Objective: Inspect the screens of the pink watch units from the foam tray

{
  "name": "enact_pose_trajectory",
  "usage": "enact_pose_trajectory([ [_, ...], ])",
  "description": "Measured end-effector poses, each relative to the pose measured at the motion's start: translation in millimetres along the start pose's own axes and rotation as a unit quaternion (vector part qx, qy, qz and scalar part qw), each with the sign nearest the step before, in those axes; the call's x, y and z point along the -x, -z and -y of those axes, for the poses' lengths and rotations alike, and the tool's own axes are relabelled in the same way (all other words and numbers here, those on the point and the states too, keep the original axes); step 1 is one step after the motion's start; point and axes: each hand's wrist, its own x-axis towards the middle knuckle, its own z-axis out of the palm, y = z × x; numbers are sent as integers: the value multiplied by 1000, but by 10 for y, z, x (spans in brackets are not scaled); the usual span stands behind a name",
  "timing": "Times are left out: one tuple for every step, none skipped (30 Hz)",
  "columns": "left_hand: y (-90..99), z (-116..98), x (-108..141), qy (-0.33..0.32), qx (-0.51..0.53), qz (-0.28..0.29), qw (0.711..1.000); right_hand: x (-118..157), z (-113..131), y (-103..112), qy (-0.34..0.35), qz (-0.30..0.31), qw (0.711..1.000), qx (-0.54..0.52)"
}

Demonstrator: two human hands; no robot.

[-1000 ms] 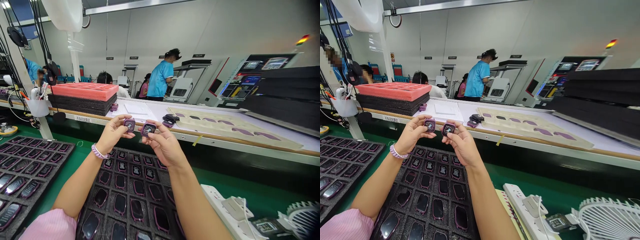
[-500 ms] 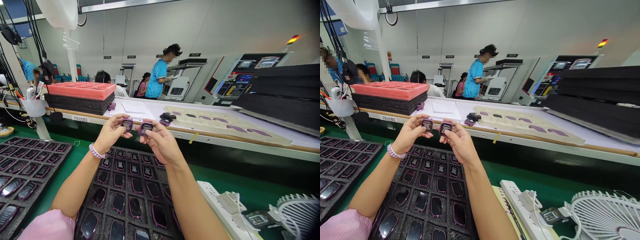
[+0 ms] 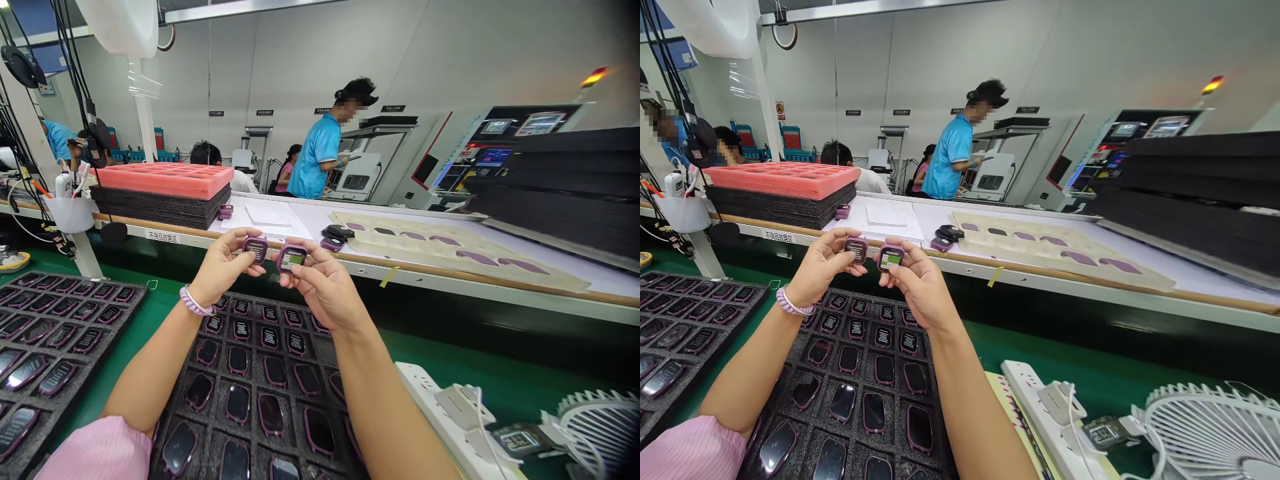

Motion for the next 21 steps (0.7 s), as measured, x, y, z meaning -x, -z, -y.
enact_pose_trajectory([
  [0, -3, 1, 2, 2, 0, 1000, 1, 0, 0, 0, 2, 1000, 3],
  [1, -5, 2, 3, 4, 0, 1000, 2, 0, 1, 1, 3, 1000, 5],
  [1, -6, 3, 3, 6, 0, 1000, 3, -1, 1, 1, 5, 1000, 8],
  [2, -6, 3, 3, 8, 1, 1000, 4, -3, 1, 1, 6, 1000, 9],
  [3, -5, 3, 3, 9, 3, 1000, 4, -5, 1, 1, 7, 1000, 10],
  [4, -4, 2, 3, 10, 4, 1000, 4, -7, -1, 1, 7, 1000, 10],
  [4, -3, 2, 2, 11, 6, 1000, 5, -8, -3, 1, 7, 1000, 10],
  [4, -2, 1, -1, 12, 7, 1000, 5, -7, -7, 2, 8, 1000, 8],
  [3, -2, 1, -3, 13, 10, 1000, 7, -6, -11, 3, 9, 1000, 6],
  [1, -3, 1, -5, 15, 12, 1000, 8, -3, -16, 4, 11, 1000, 4],
  [-1, -4, 2, -7, 18, 14, 1000, 10, 1, -21, 4, 12, 1000, 2],
  [-4, -7, 4, -8, 20, 16, 1000, 13, 6, -26, 4, 13, 1000, 0],
  [-7, -10, 6, -8, 21, 18, 1000, 15, 11, -32, 2, 13, 1000, 0],
  [-9, -13, 9, -8, 21, 19, 1000, 17, 16, -36, 1, 13, 1000, 1],
  [-11, -15, 11, -7, 21, 19, 1000, 19, 20, -40, 0, 12, 1000, 2],
  [-12, -16, 14, -6, 19, 20, 1000, 20, 22, -43, -1, 12, 1000, 4],
  [-12, -16, 15, -6, 17, 19, 1000, 21, 23, -45, -2, 11, 1000, 5],
  [-12, -15, 15, -5, 15, 18, 1000, 22, 23, -45, -2, 10, 1000, 4],
  [-10, -13, 15, -4, 12, 17, 1000, 21, 21, -46, -3, 10, 1000, 3],
  [-8, -9, 14, -5, 11, 16, 1000, 21, 18, -45, -3, 10, 1000, 0],
  [-5, -6, 11, -5, 10, 14, 1000, 20, 14, -43, -3, 11, 1000, -2],
])
